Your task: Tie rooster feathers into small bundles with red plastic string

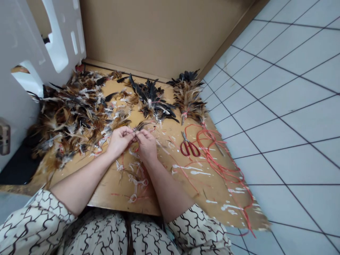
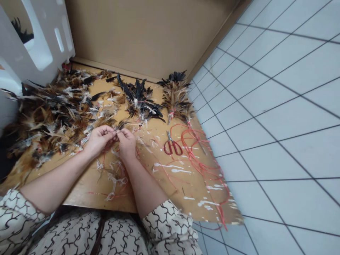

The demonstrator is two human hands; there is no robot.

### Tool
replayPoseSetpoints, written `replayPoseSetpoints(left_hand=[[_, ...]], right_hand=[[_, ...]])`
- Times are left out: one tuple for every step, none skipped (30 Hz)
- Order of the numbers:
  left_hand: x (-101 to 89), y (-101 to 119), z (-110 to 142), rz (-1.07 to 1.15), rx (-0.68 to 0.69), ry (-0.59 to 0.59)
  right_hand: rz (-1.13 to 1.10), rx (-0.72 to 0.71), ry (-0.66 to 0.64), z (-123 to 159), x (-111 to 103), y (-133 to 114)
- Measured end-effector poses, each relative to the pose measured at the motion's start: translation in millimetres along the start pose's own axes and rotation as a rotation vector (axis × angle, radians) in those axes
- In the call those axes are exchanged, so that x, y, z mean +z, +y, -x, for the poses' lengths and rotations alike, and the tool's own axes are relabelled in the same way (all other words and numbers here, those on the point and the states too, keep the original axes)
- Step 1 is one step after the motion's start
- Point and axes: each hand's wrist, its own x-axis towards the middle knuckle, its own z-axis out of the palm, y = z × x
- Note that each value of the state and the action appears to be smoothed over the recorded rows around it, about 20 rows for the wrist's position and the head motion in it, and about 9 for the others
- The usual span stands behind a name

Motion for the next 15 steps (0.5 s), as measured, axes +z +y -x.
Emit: replayPoseSetpoints(left_hand=[[0.0, 0.1, -0.1, 0.012, 0.001, 0.002], [-0.1, 0.0, -0.2, 0.022, 0.0, 0.004], [-0.1, -0.2, -0.3, 0.031, -0.003, 0.008], [-0.1, -0.4, -0.3, 0.037, -0.006, 0.014], [-0.1, -0.6, -0.4, 0.041, -0.009, 0.023], [-0.1, -0.7, -0.5, 0.046, -0.01, 0.035], [-0.1, -0.5, -0.7, 0.051, -0.011, 0.047], [-0.1, -0.3, -0.9, 0.054, -0.012, 0.058], [-0.3, 0.2, -1.1, 0.056, -0.011, 0.066], [-0.4, 0.7, -1.4, 0.054, -0.01, 0.07], [-0.5, 1.2, -1.6, 0.049, -0.01, 0.068], [-0.7, 1.5, -1.8, 0.04, -0.011, 0.062], [-0.8, 1.8, -1.9, 0.031, -0.011, 0.054], [-0.9, 1.9, -2.0, 0.022, -0.009, 0.048], [-1.0, 1.8, -2.1, 0.013, -0.007, 0.042]], right_hand=[[-0.005, 0.004, -0.002, 0.4, 0.4, -0.8], [-0.007, 0.009, -0.003, 1.0, 0.8, -1.6], [-0.006, 0.015, -0.002, 1.5, 1.1, -2.4], [0.0, 0.02, 0.0, 1.9, 1.3, -3.0], [0.01, 0.025, 0.004, 2.2, 1.5, -3.6], [0.024, 0.028, 0.009, 2.2, 1.7, -4.1], [0.039, 0.031, 0.012, 2.0, 2.0, -4.4], [0.05, 0.032, 0.017, 1.6, 2.4, -4.7], [0.057, 0.032, 0.019, 0.9, 2.9, -5.0], [0.06, 0.033, 0.018, 0.2, 3.6, -5.2], [0.062, 0.033, 0.014, -0.5, 4.4, -5.3], [0.062, 0.033, 0.01, -1.2, 5.3, -5.3], [0.062, 0.029, 0.01, -1.6, 6.2, -5.2], [0.063, 0.022, 0.015, -1.9, 7.0, -5.0], [0.065, 0.011, 0.024, -2.0, 7.6, -4.7]])
